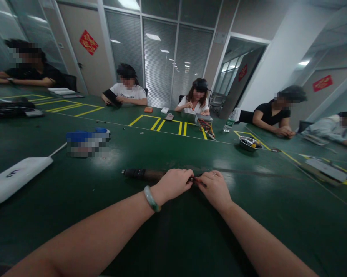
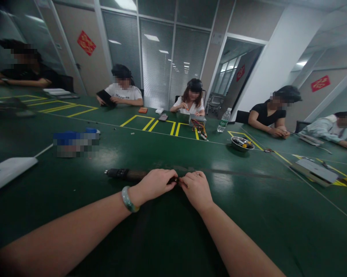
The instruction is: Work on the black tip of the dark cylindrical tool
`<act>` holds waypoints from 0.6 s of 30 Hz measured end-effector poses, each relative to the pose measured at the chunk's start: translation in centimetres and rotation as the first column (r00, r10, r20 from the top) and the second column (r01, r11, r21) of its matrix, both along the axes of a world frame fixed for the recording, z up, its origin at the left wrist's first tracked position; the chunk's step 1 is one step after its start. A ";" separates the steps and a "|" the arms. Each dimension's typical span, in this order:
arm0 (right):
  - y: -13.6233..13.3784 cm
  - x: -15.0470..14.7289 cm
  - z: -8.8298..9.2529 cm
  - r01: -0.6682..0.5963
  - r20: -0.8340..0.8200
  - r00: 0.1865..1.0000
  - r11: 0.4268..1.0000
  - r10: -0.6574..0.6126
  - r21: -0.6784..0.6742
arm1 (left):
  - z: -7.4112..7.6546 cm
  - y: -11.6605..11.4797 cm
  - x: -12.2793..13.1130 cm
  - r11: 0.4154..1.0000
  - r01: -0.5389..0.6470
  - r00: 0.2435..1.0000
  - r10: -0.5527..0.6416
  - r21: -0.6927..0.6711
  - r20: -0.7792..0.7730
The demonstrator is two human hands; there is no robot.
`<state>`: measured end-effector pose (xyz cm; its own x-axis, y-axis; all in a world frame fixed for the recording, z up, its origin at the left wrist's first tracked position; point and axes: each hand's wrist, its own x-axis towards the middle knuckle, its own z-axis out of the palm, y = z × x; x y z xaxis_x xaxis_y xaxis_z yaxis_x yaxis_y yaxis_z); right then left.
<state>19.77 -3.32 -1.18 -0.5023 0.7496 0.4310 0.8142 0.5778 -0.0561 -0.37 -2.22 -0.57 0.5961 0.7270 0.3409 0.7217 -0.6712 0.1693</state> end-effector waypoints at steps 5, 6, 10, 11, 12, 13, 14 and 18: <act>0.6 0.0 -0.1 0.002 0.056 0.998 1.000 -0.002 0.002 | 0.2 -0.1 0.0 0.999 -0.035 0.999 0.035 -0.032 -0.005; 0.7 0.0 -0.1 -0.002 0.068 0.998 1.000 0.002 0.000 | 0.2 -0.1 0.0 0.999 -0.037 0.999 0.037 -0.039 -0.007; 1.1 0.0 -0.2 -0.030 0.064 0.997 0.999 0.032 -0.020 | 0.2 -0.2 -0.1 0.998 -0.040 0.999 0.039 -0.040 -0.014; 1.2 -0.1 -0.2 -0.040 0.054 0.998 0.999 0.041 -0.031 | 0.3 -0.2 -0.1 0.999 -0.040 0.999 0.039 -0.036 -0.018; 1.2 -0.2 -0.2 -0.047 0.047 0.998 0.998 0.049 -0.047 | 0.4 -0.3 -0.1 0.999 -0.041 0.999 0.040 -0.032 -0.023; 1.3 -0.3 -0.2 -0.046 0.045 0.998 0.996 0.049 -0.071 | 0.6 -0.4 -0.1 0.999 -0.043 0.999 0.042 -0.032 -0.028; 1.4 -0.3 -0.1 -0.032 0.047 0.998 0.995 0.037 -0.099 | 0.7 -0.5 -0.1 0.998 -0.046 0.998 0.045 -0.034 -0.033; 1.5 -0.6 -0.2 0.027 0.092 0.996 0.983 -0.011 -0.182 | 1.4 -1.0 -0.2 0.998 -0.047 0.998 0.045 -0.052 -0.038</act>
<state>19.12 -1.84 -1.34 -0.5177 0.8212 0.2400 0.8315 0.5490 -0.0853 -0.58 -3.22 0.86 0.5733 0.7700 0.2800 0.7577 -0.6283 0.1764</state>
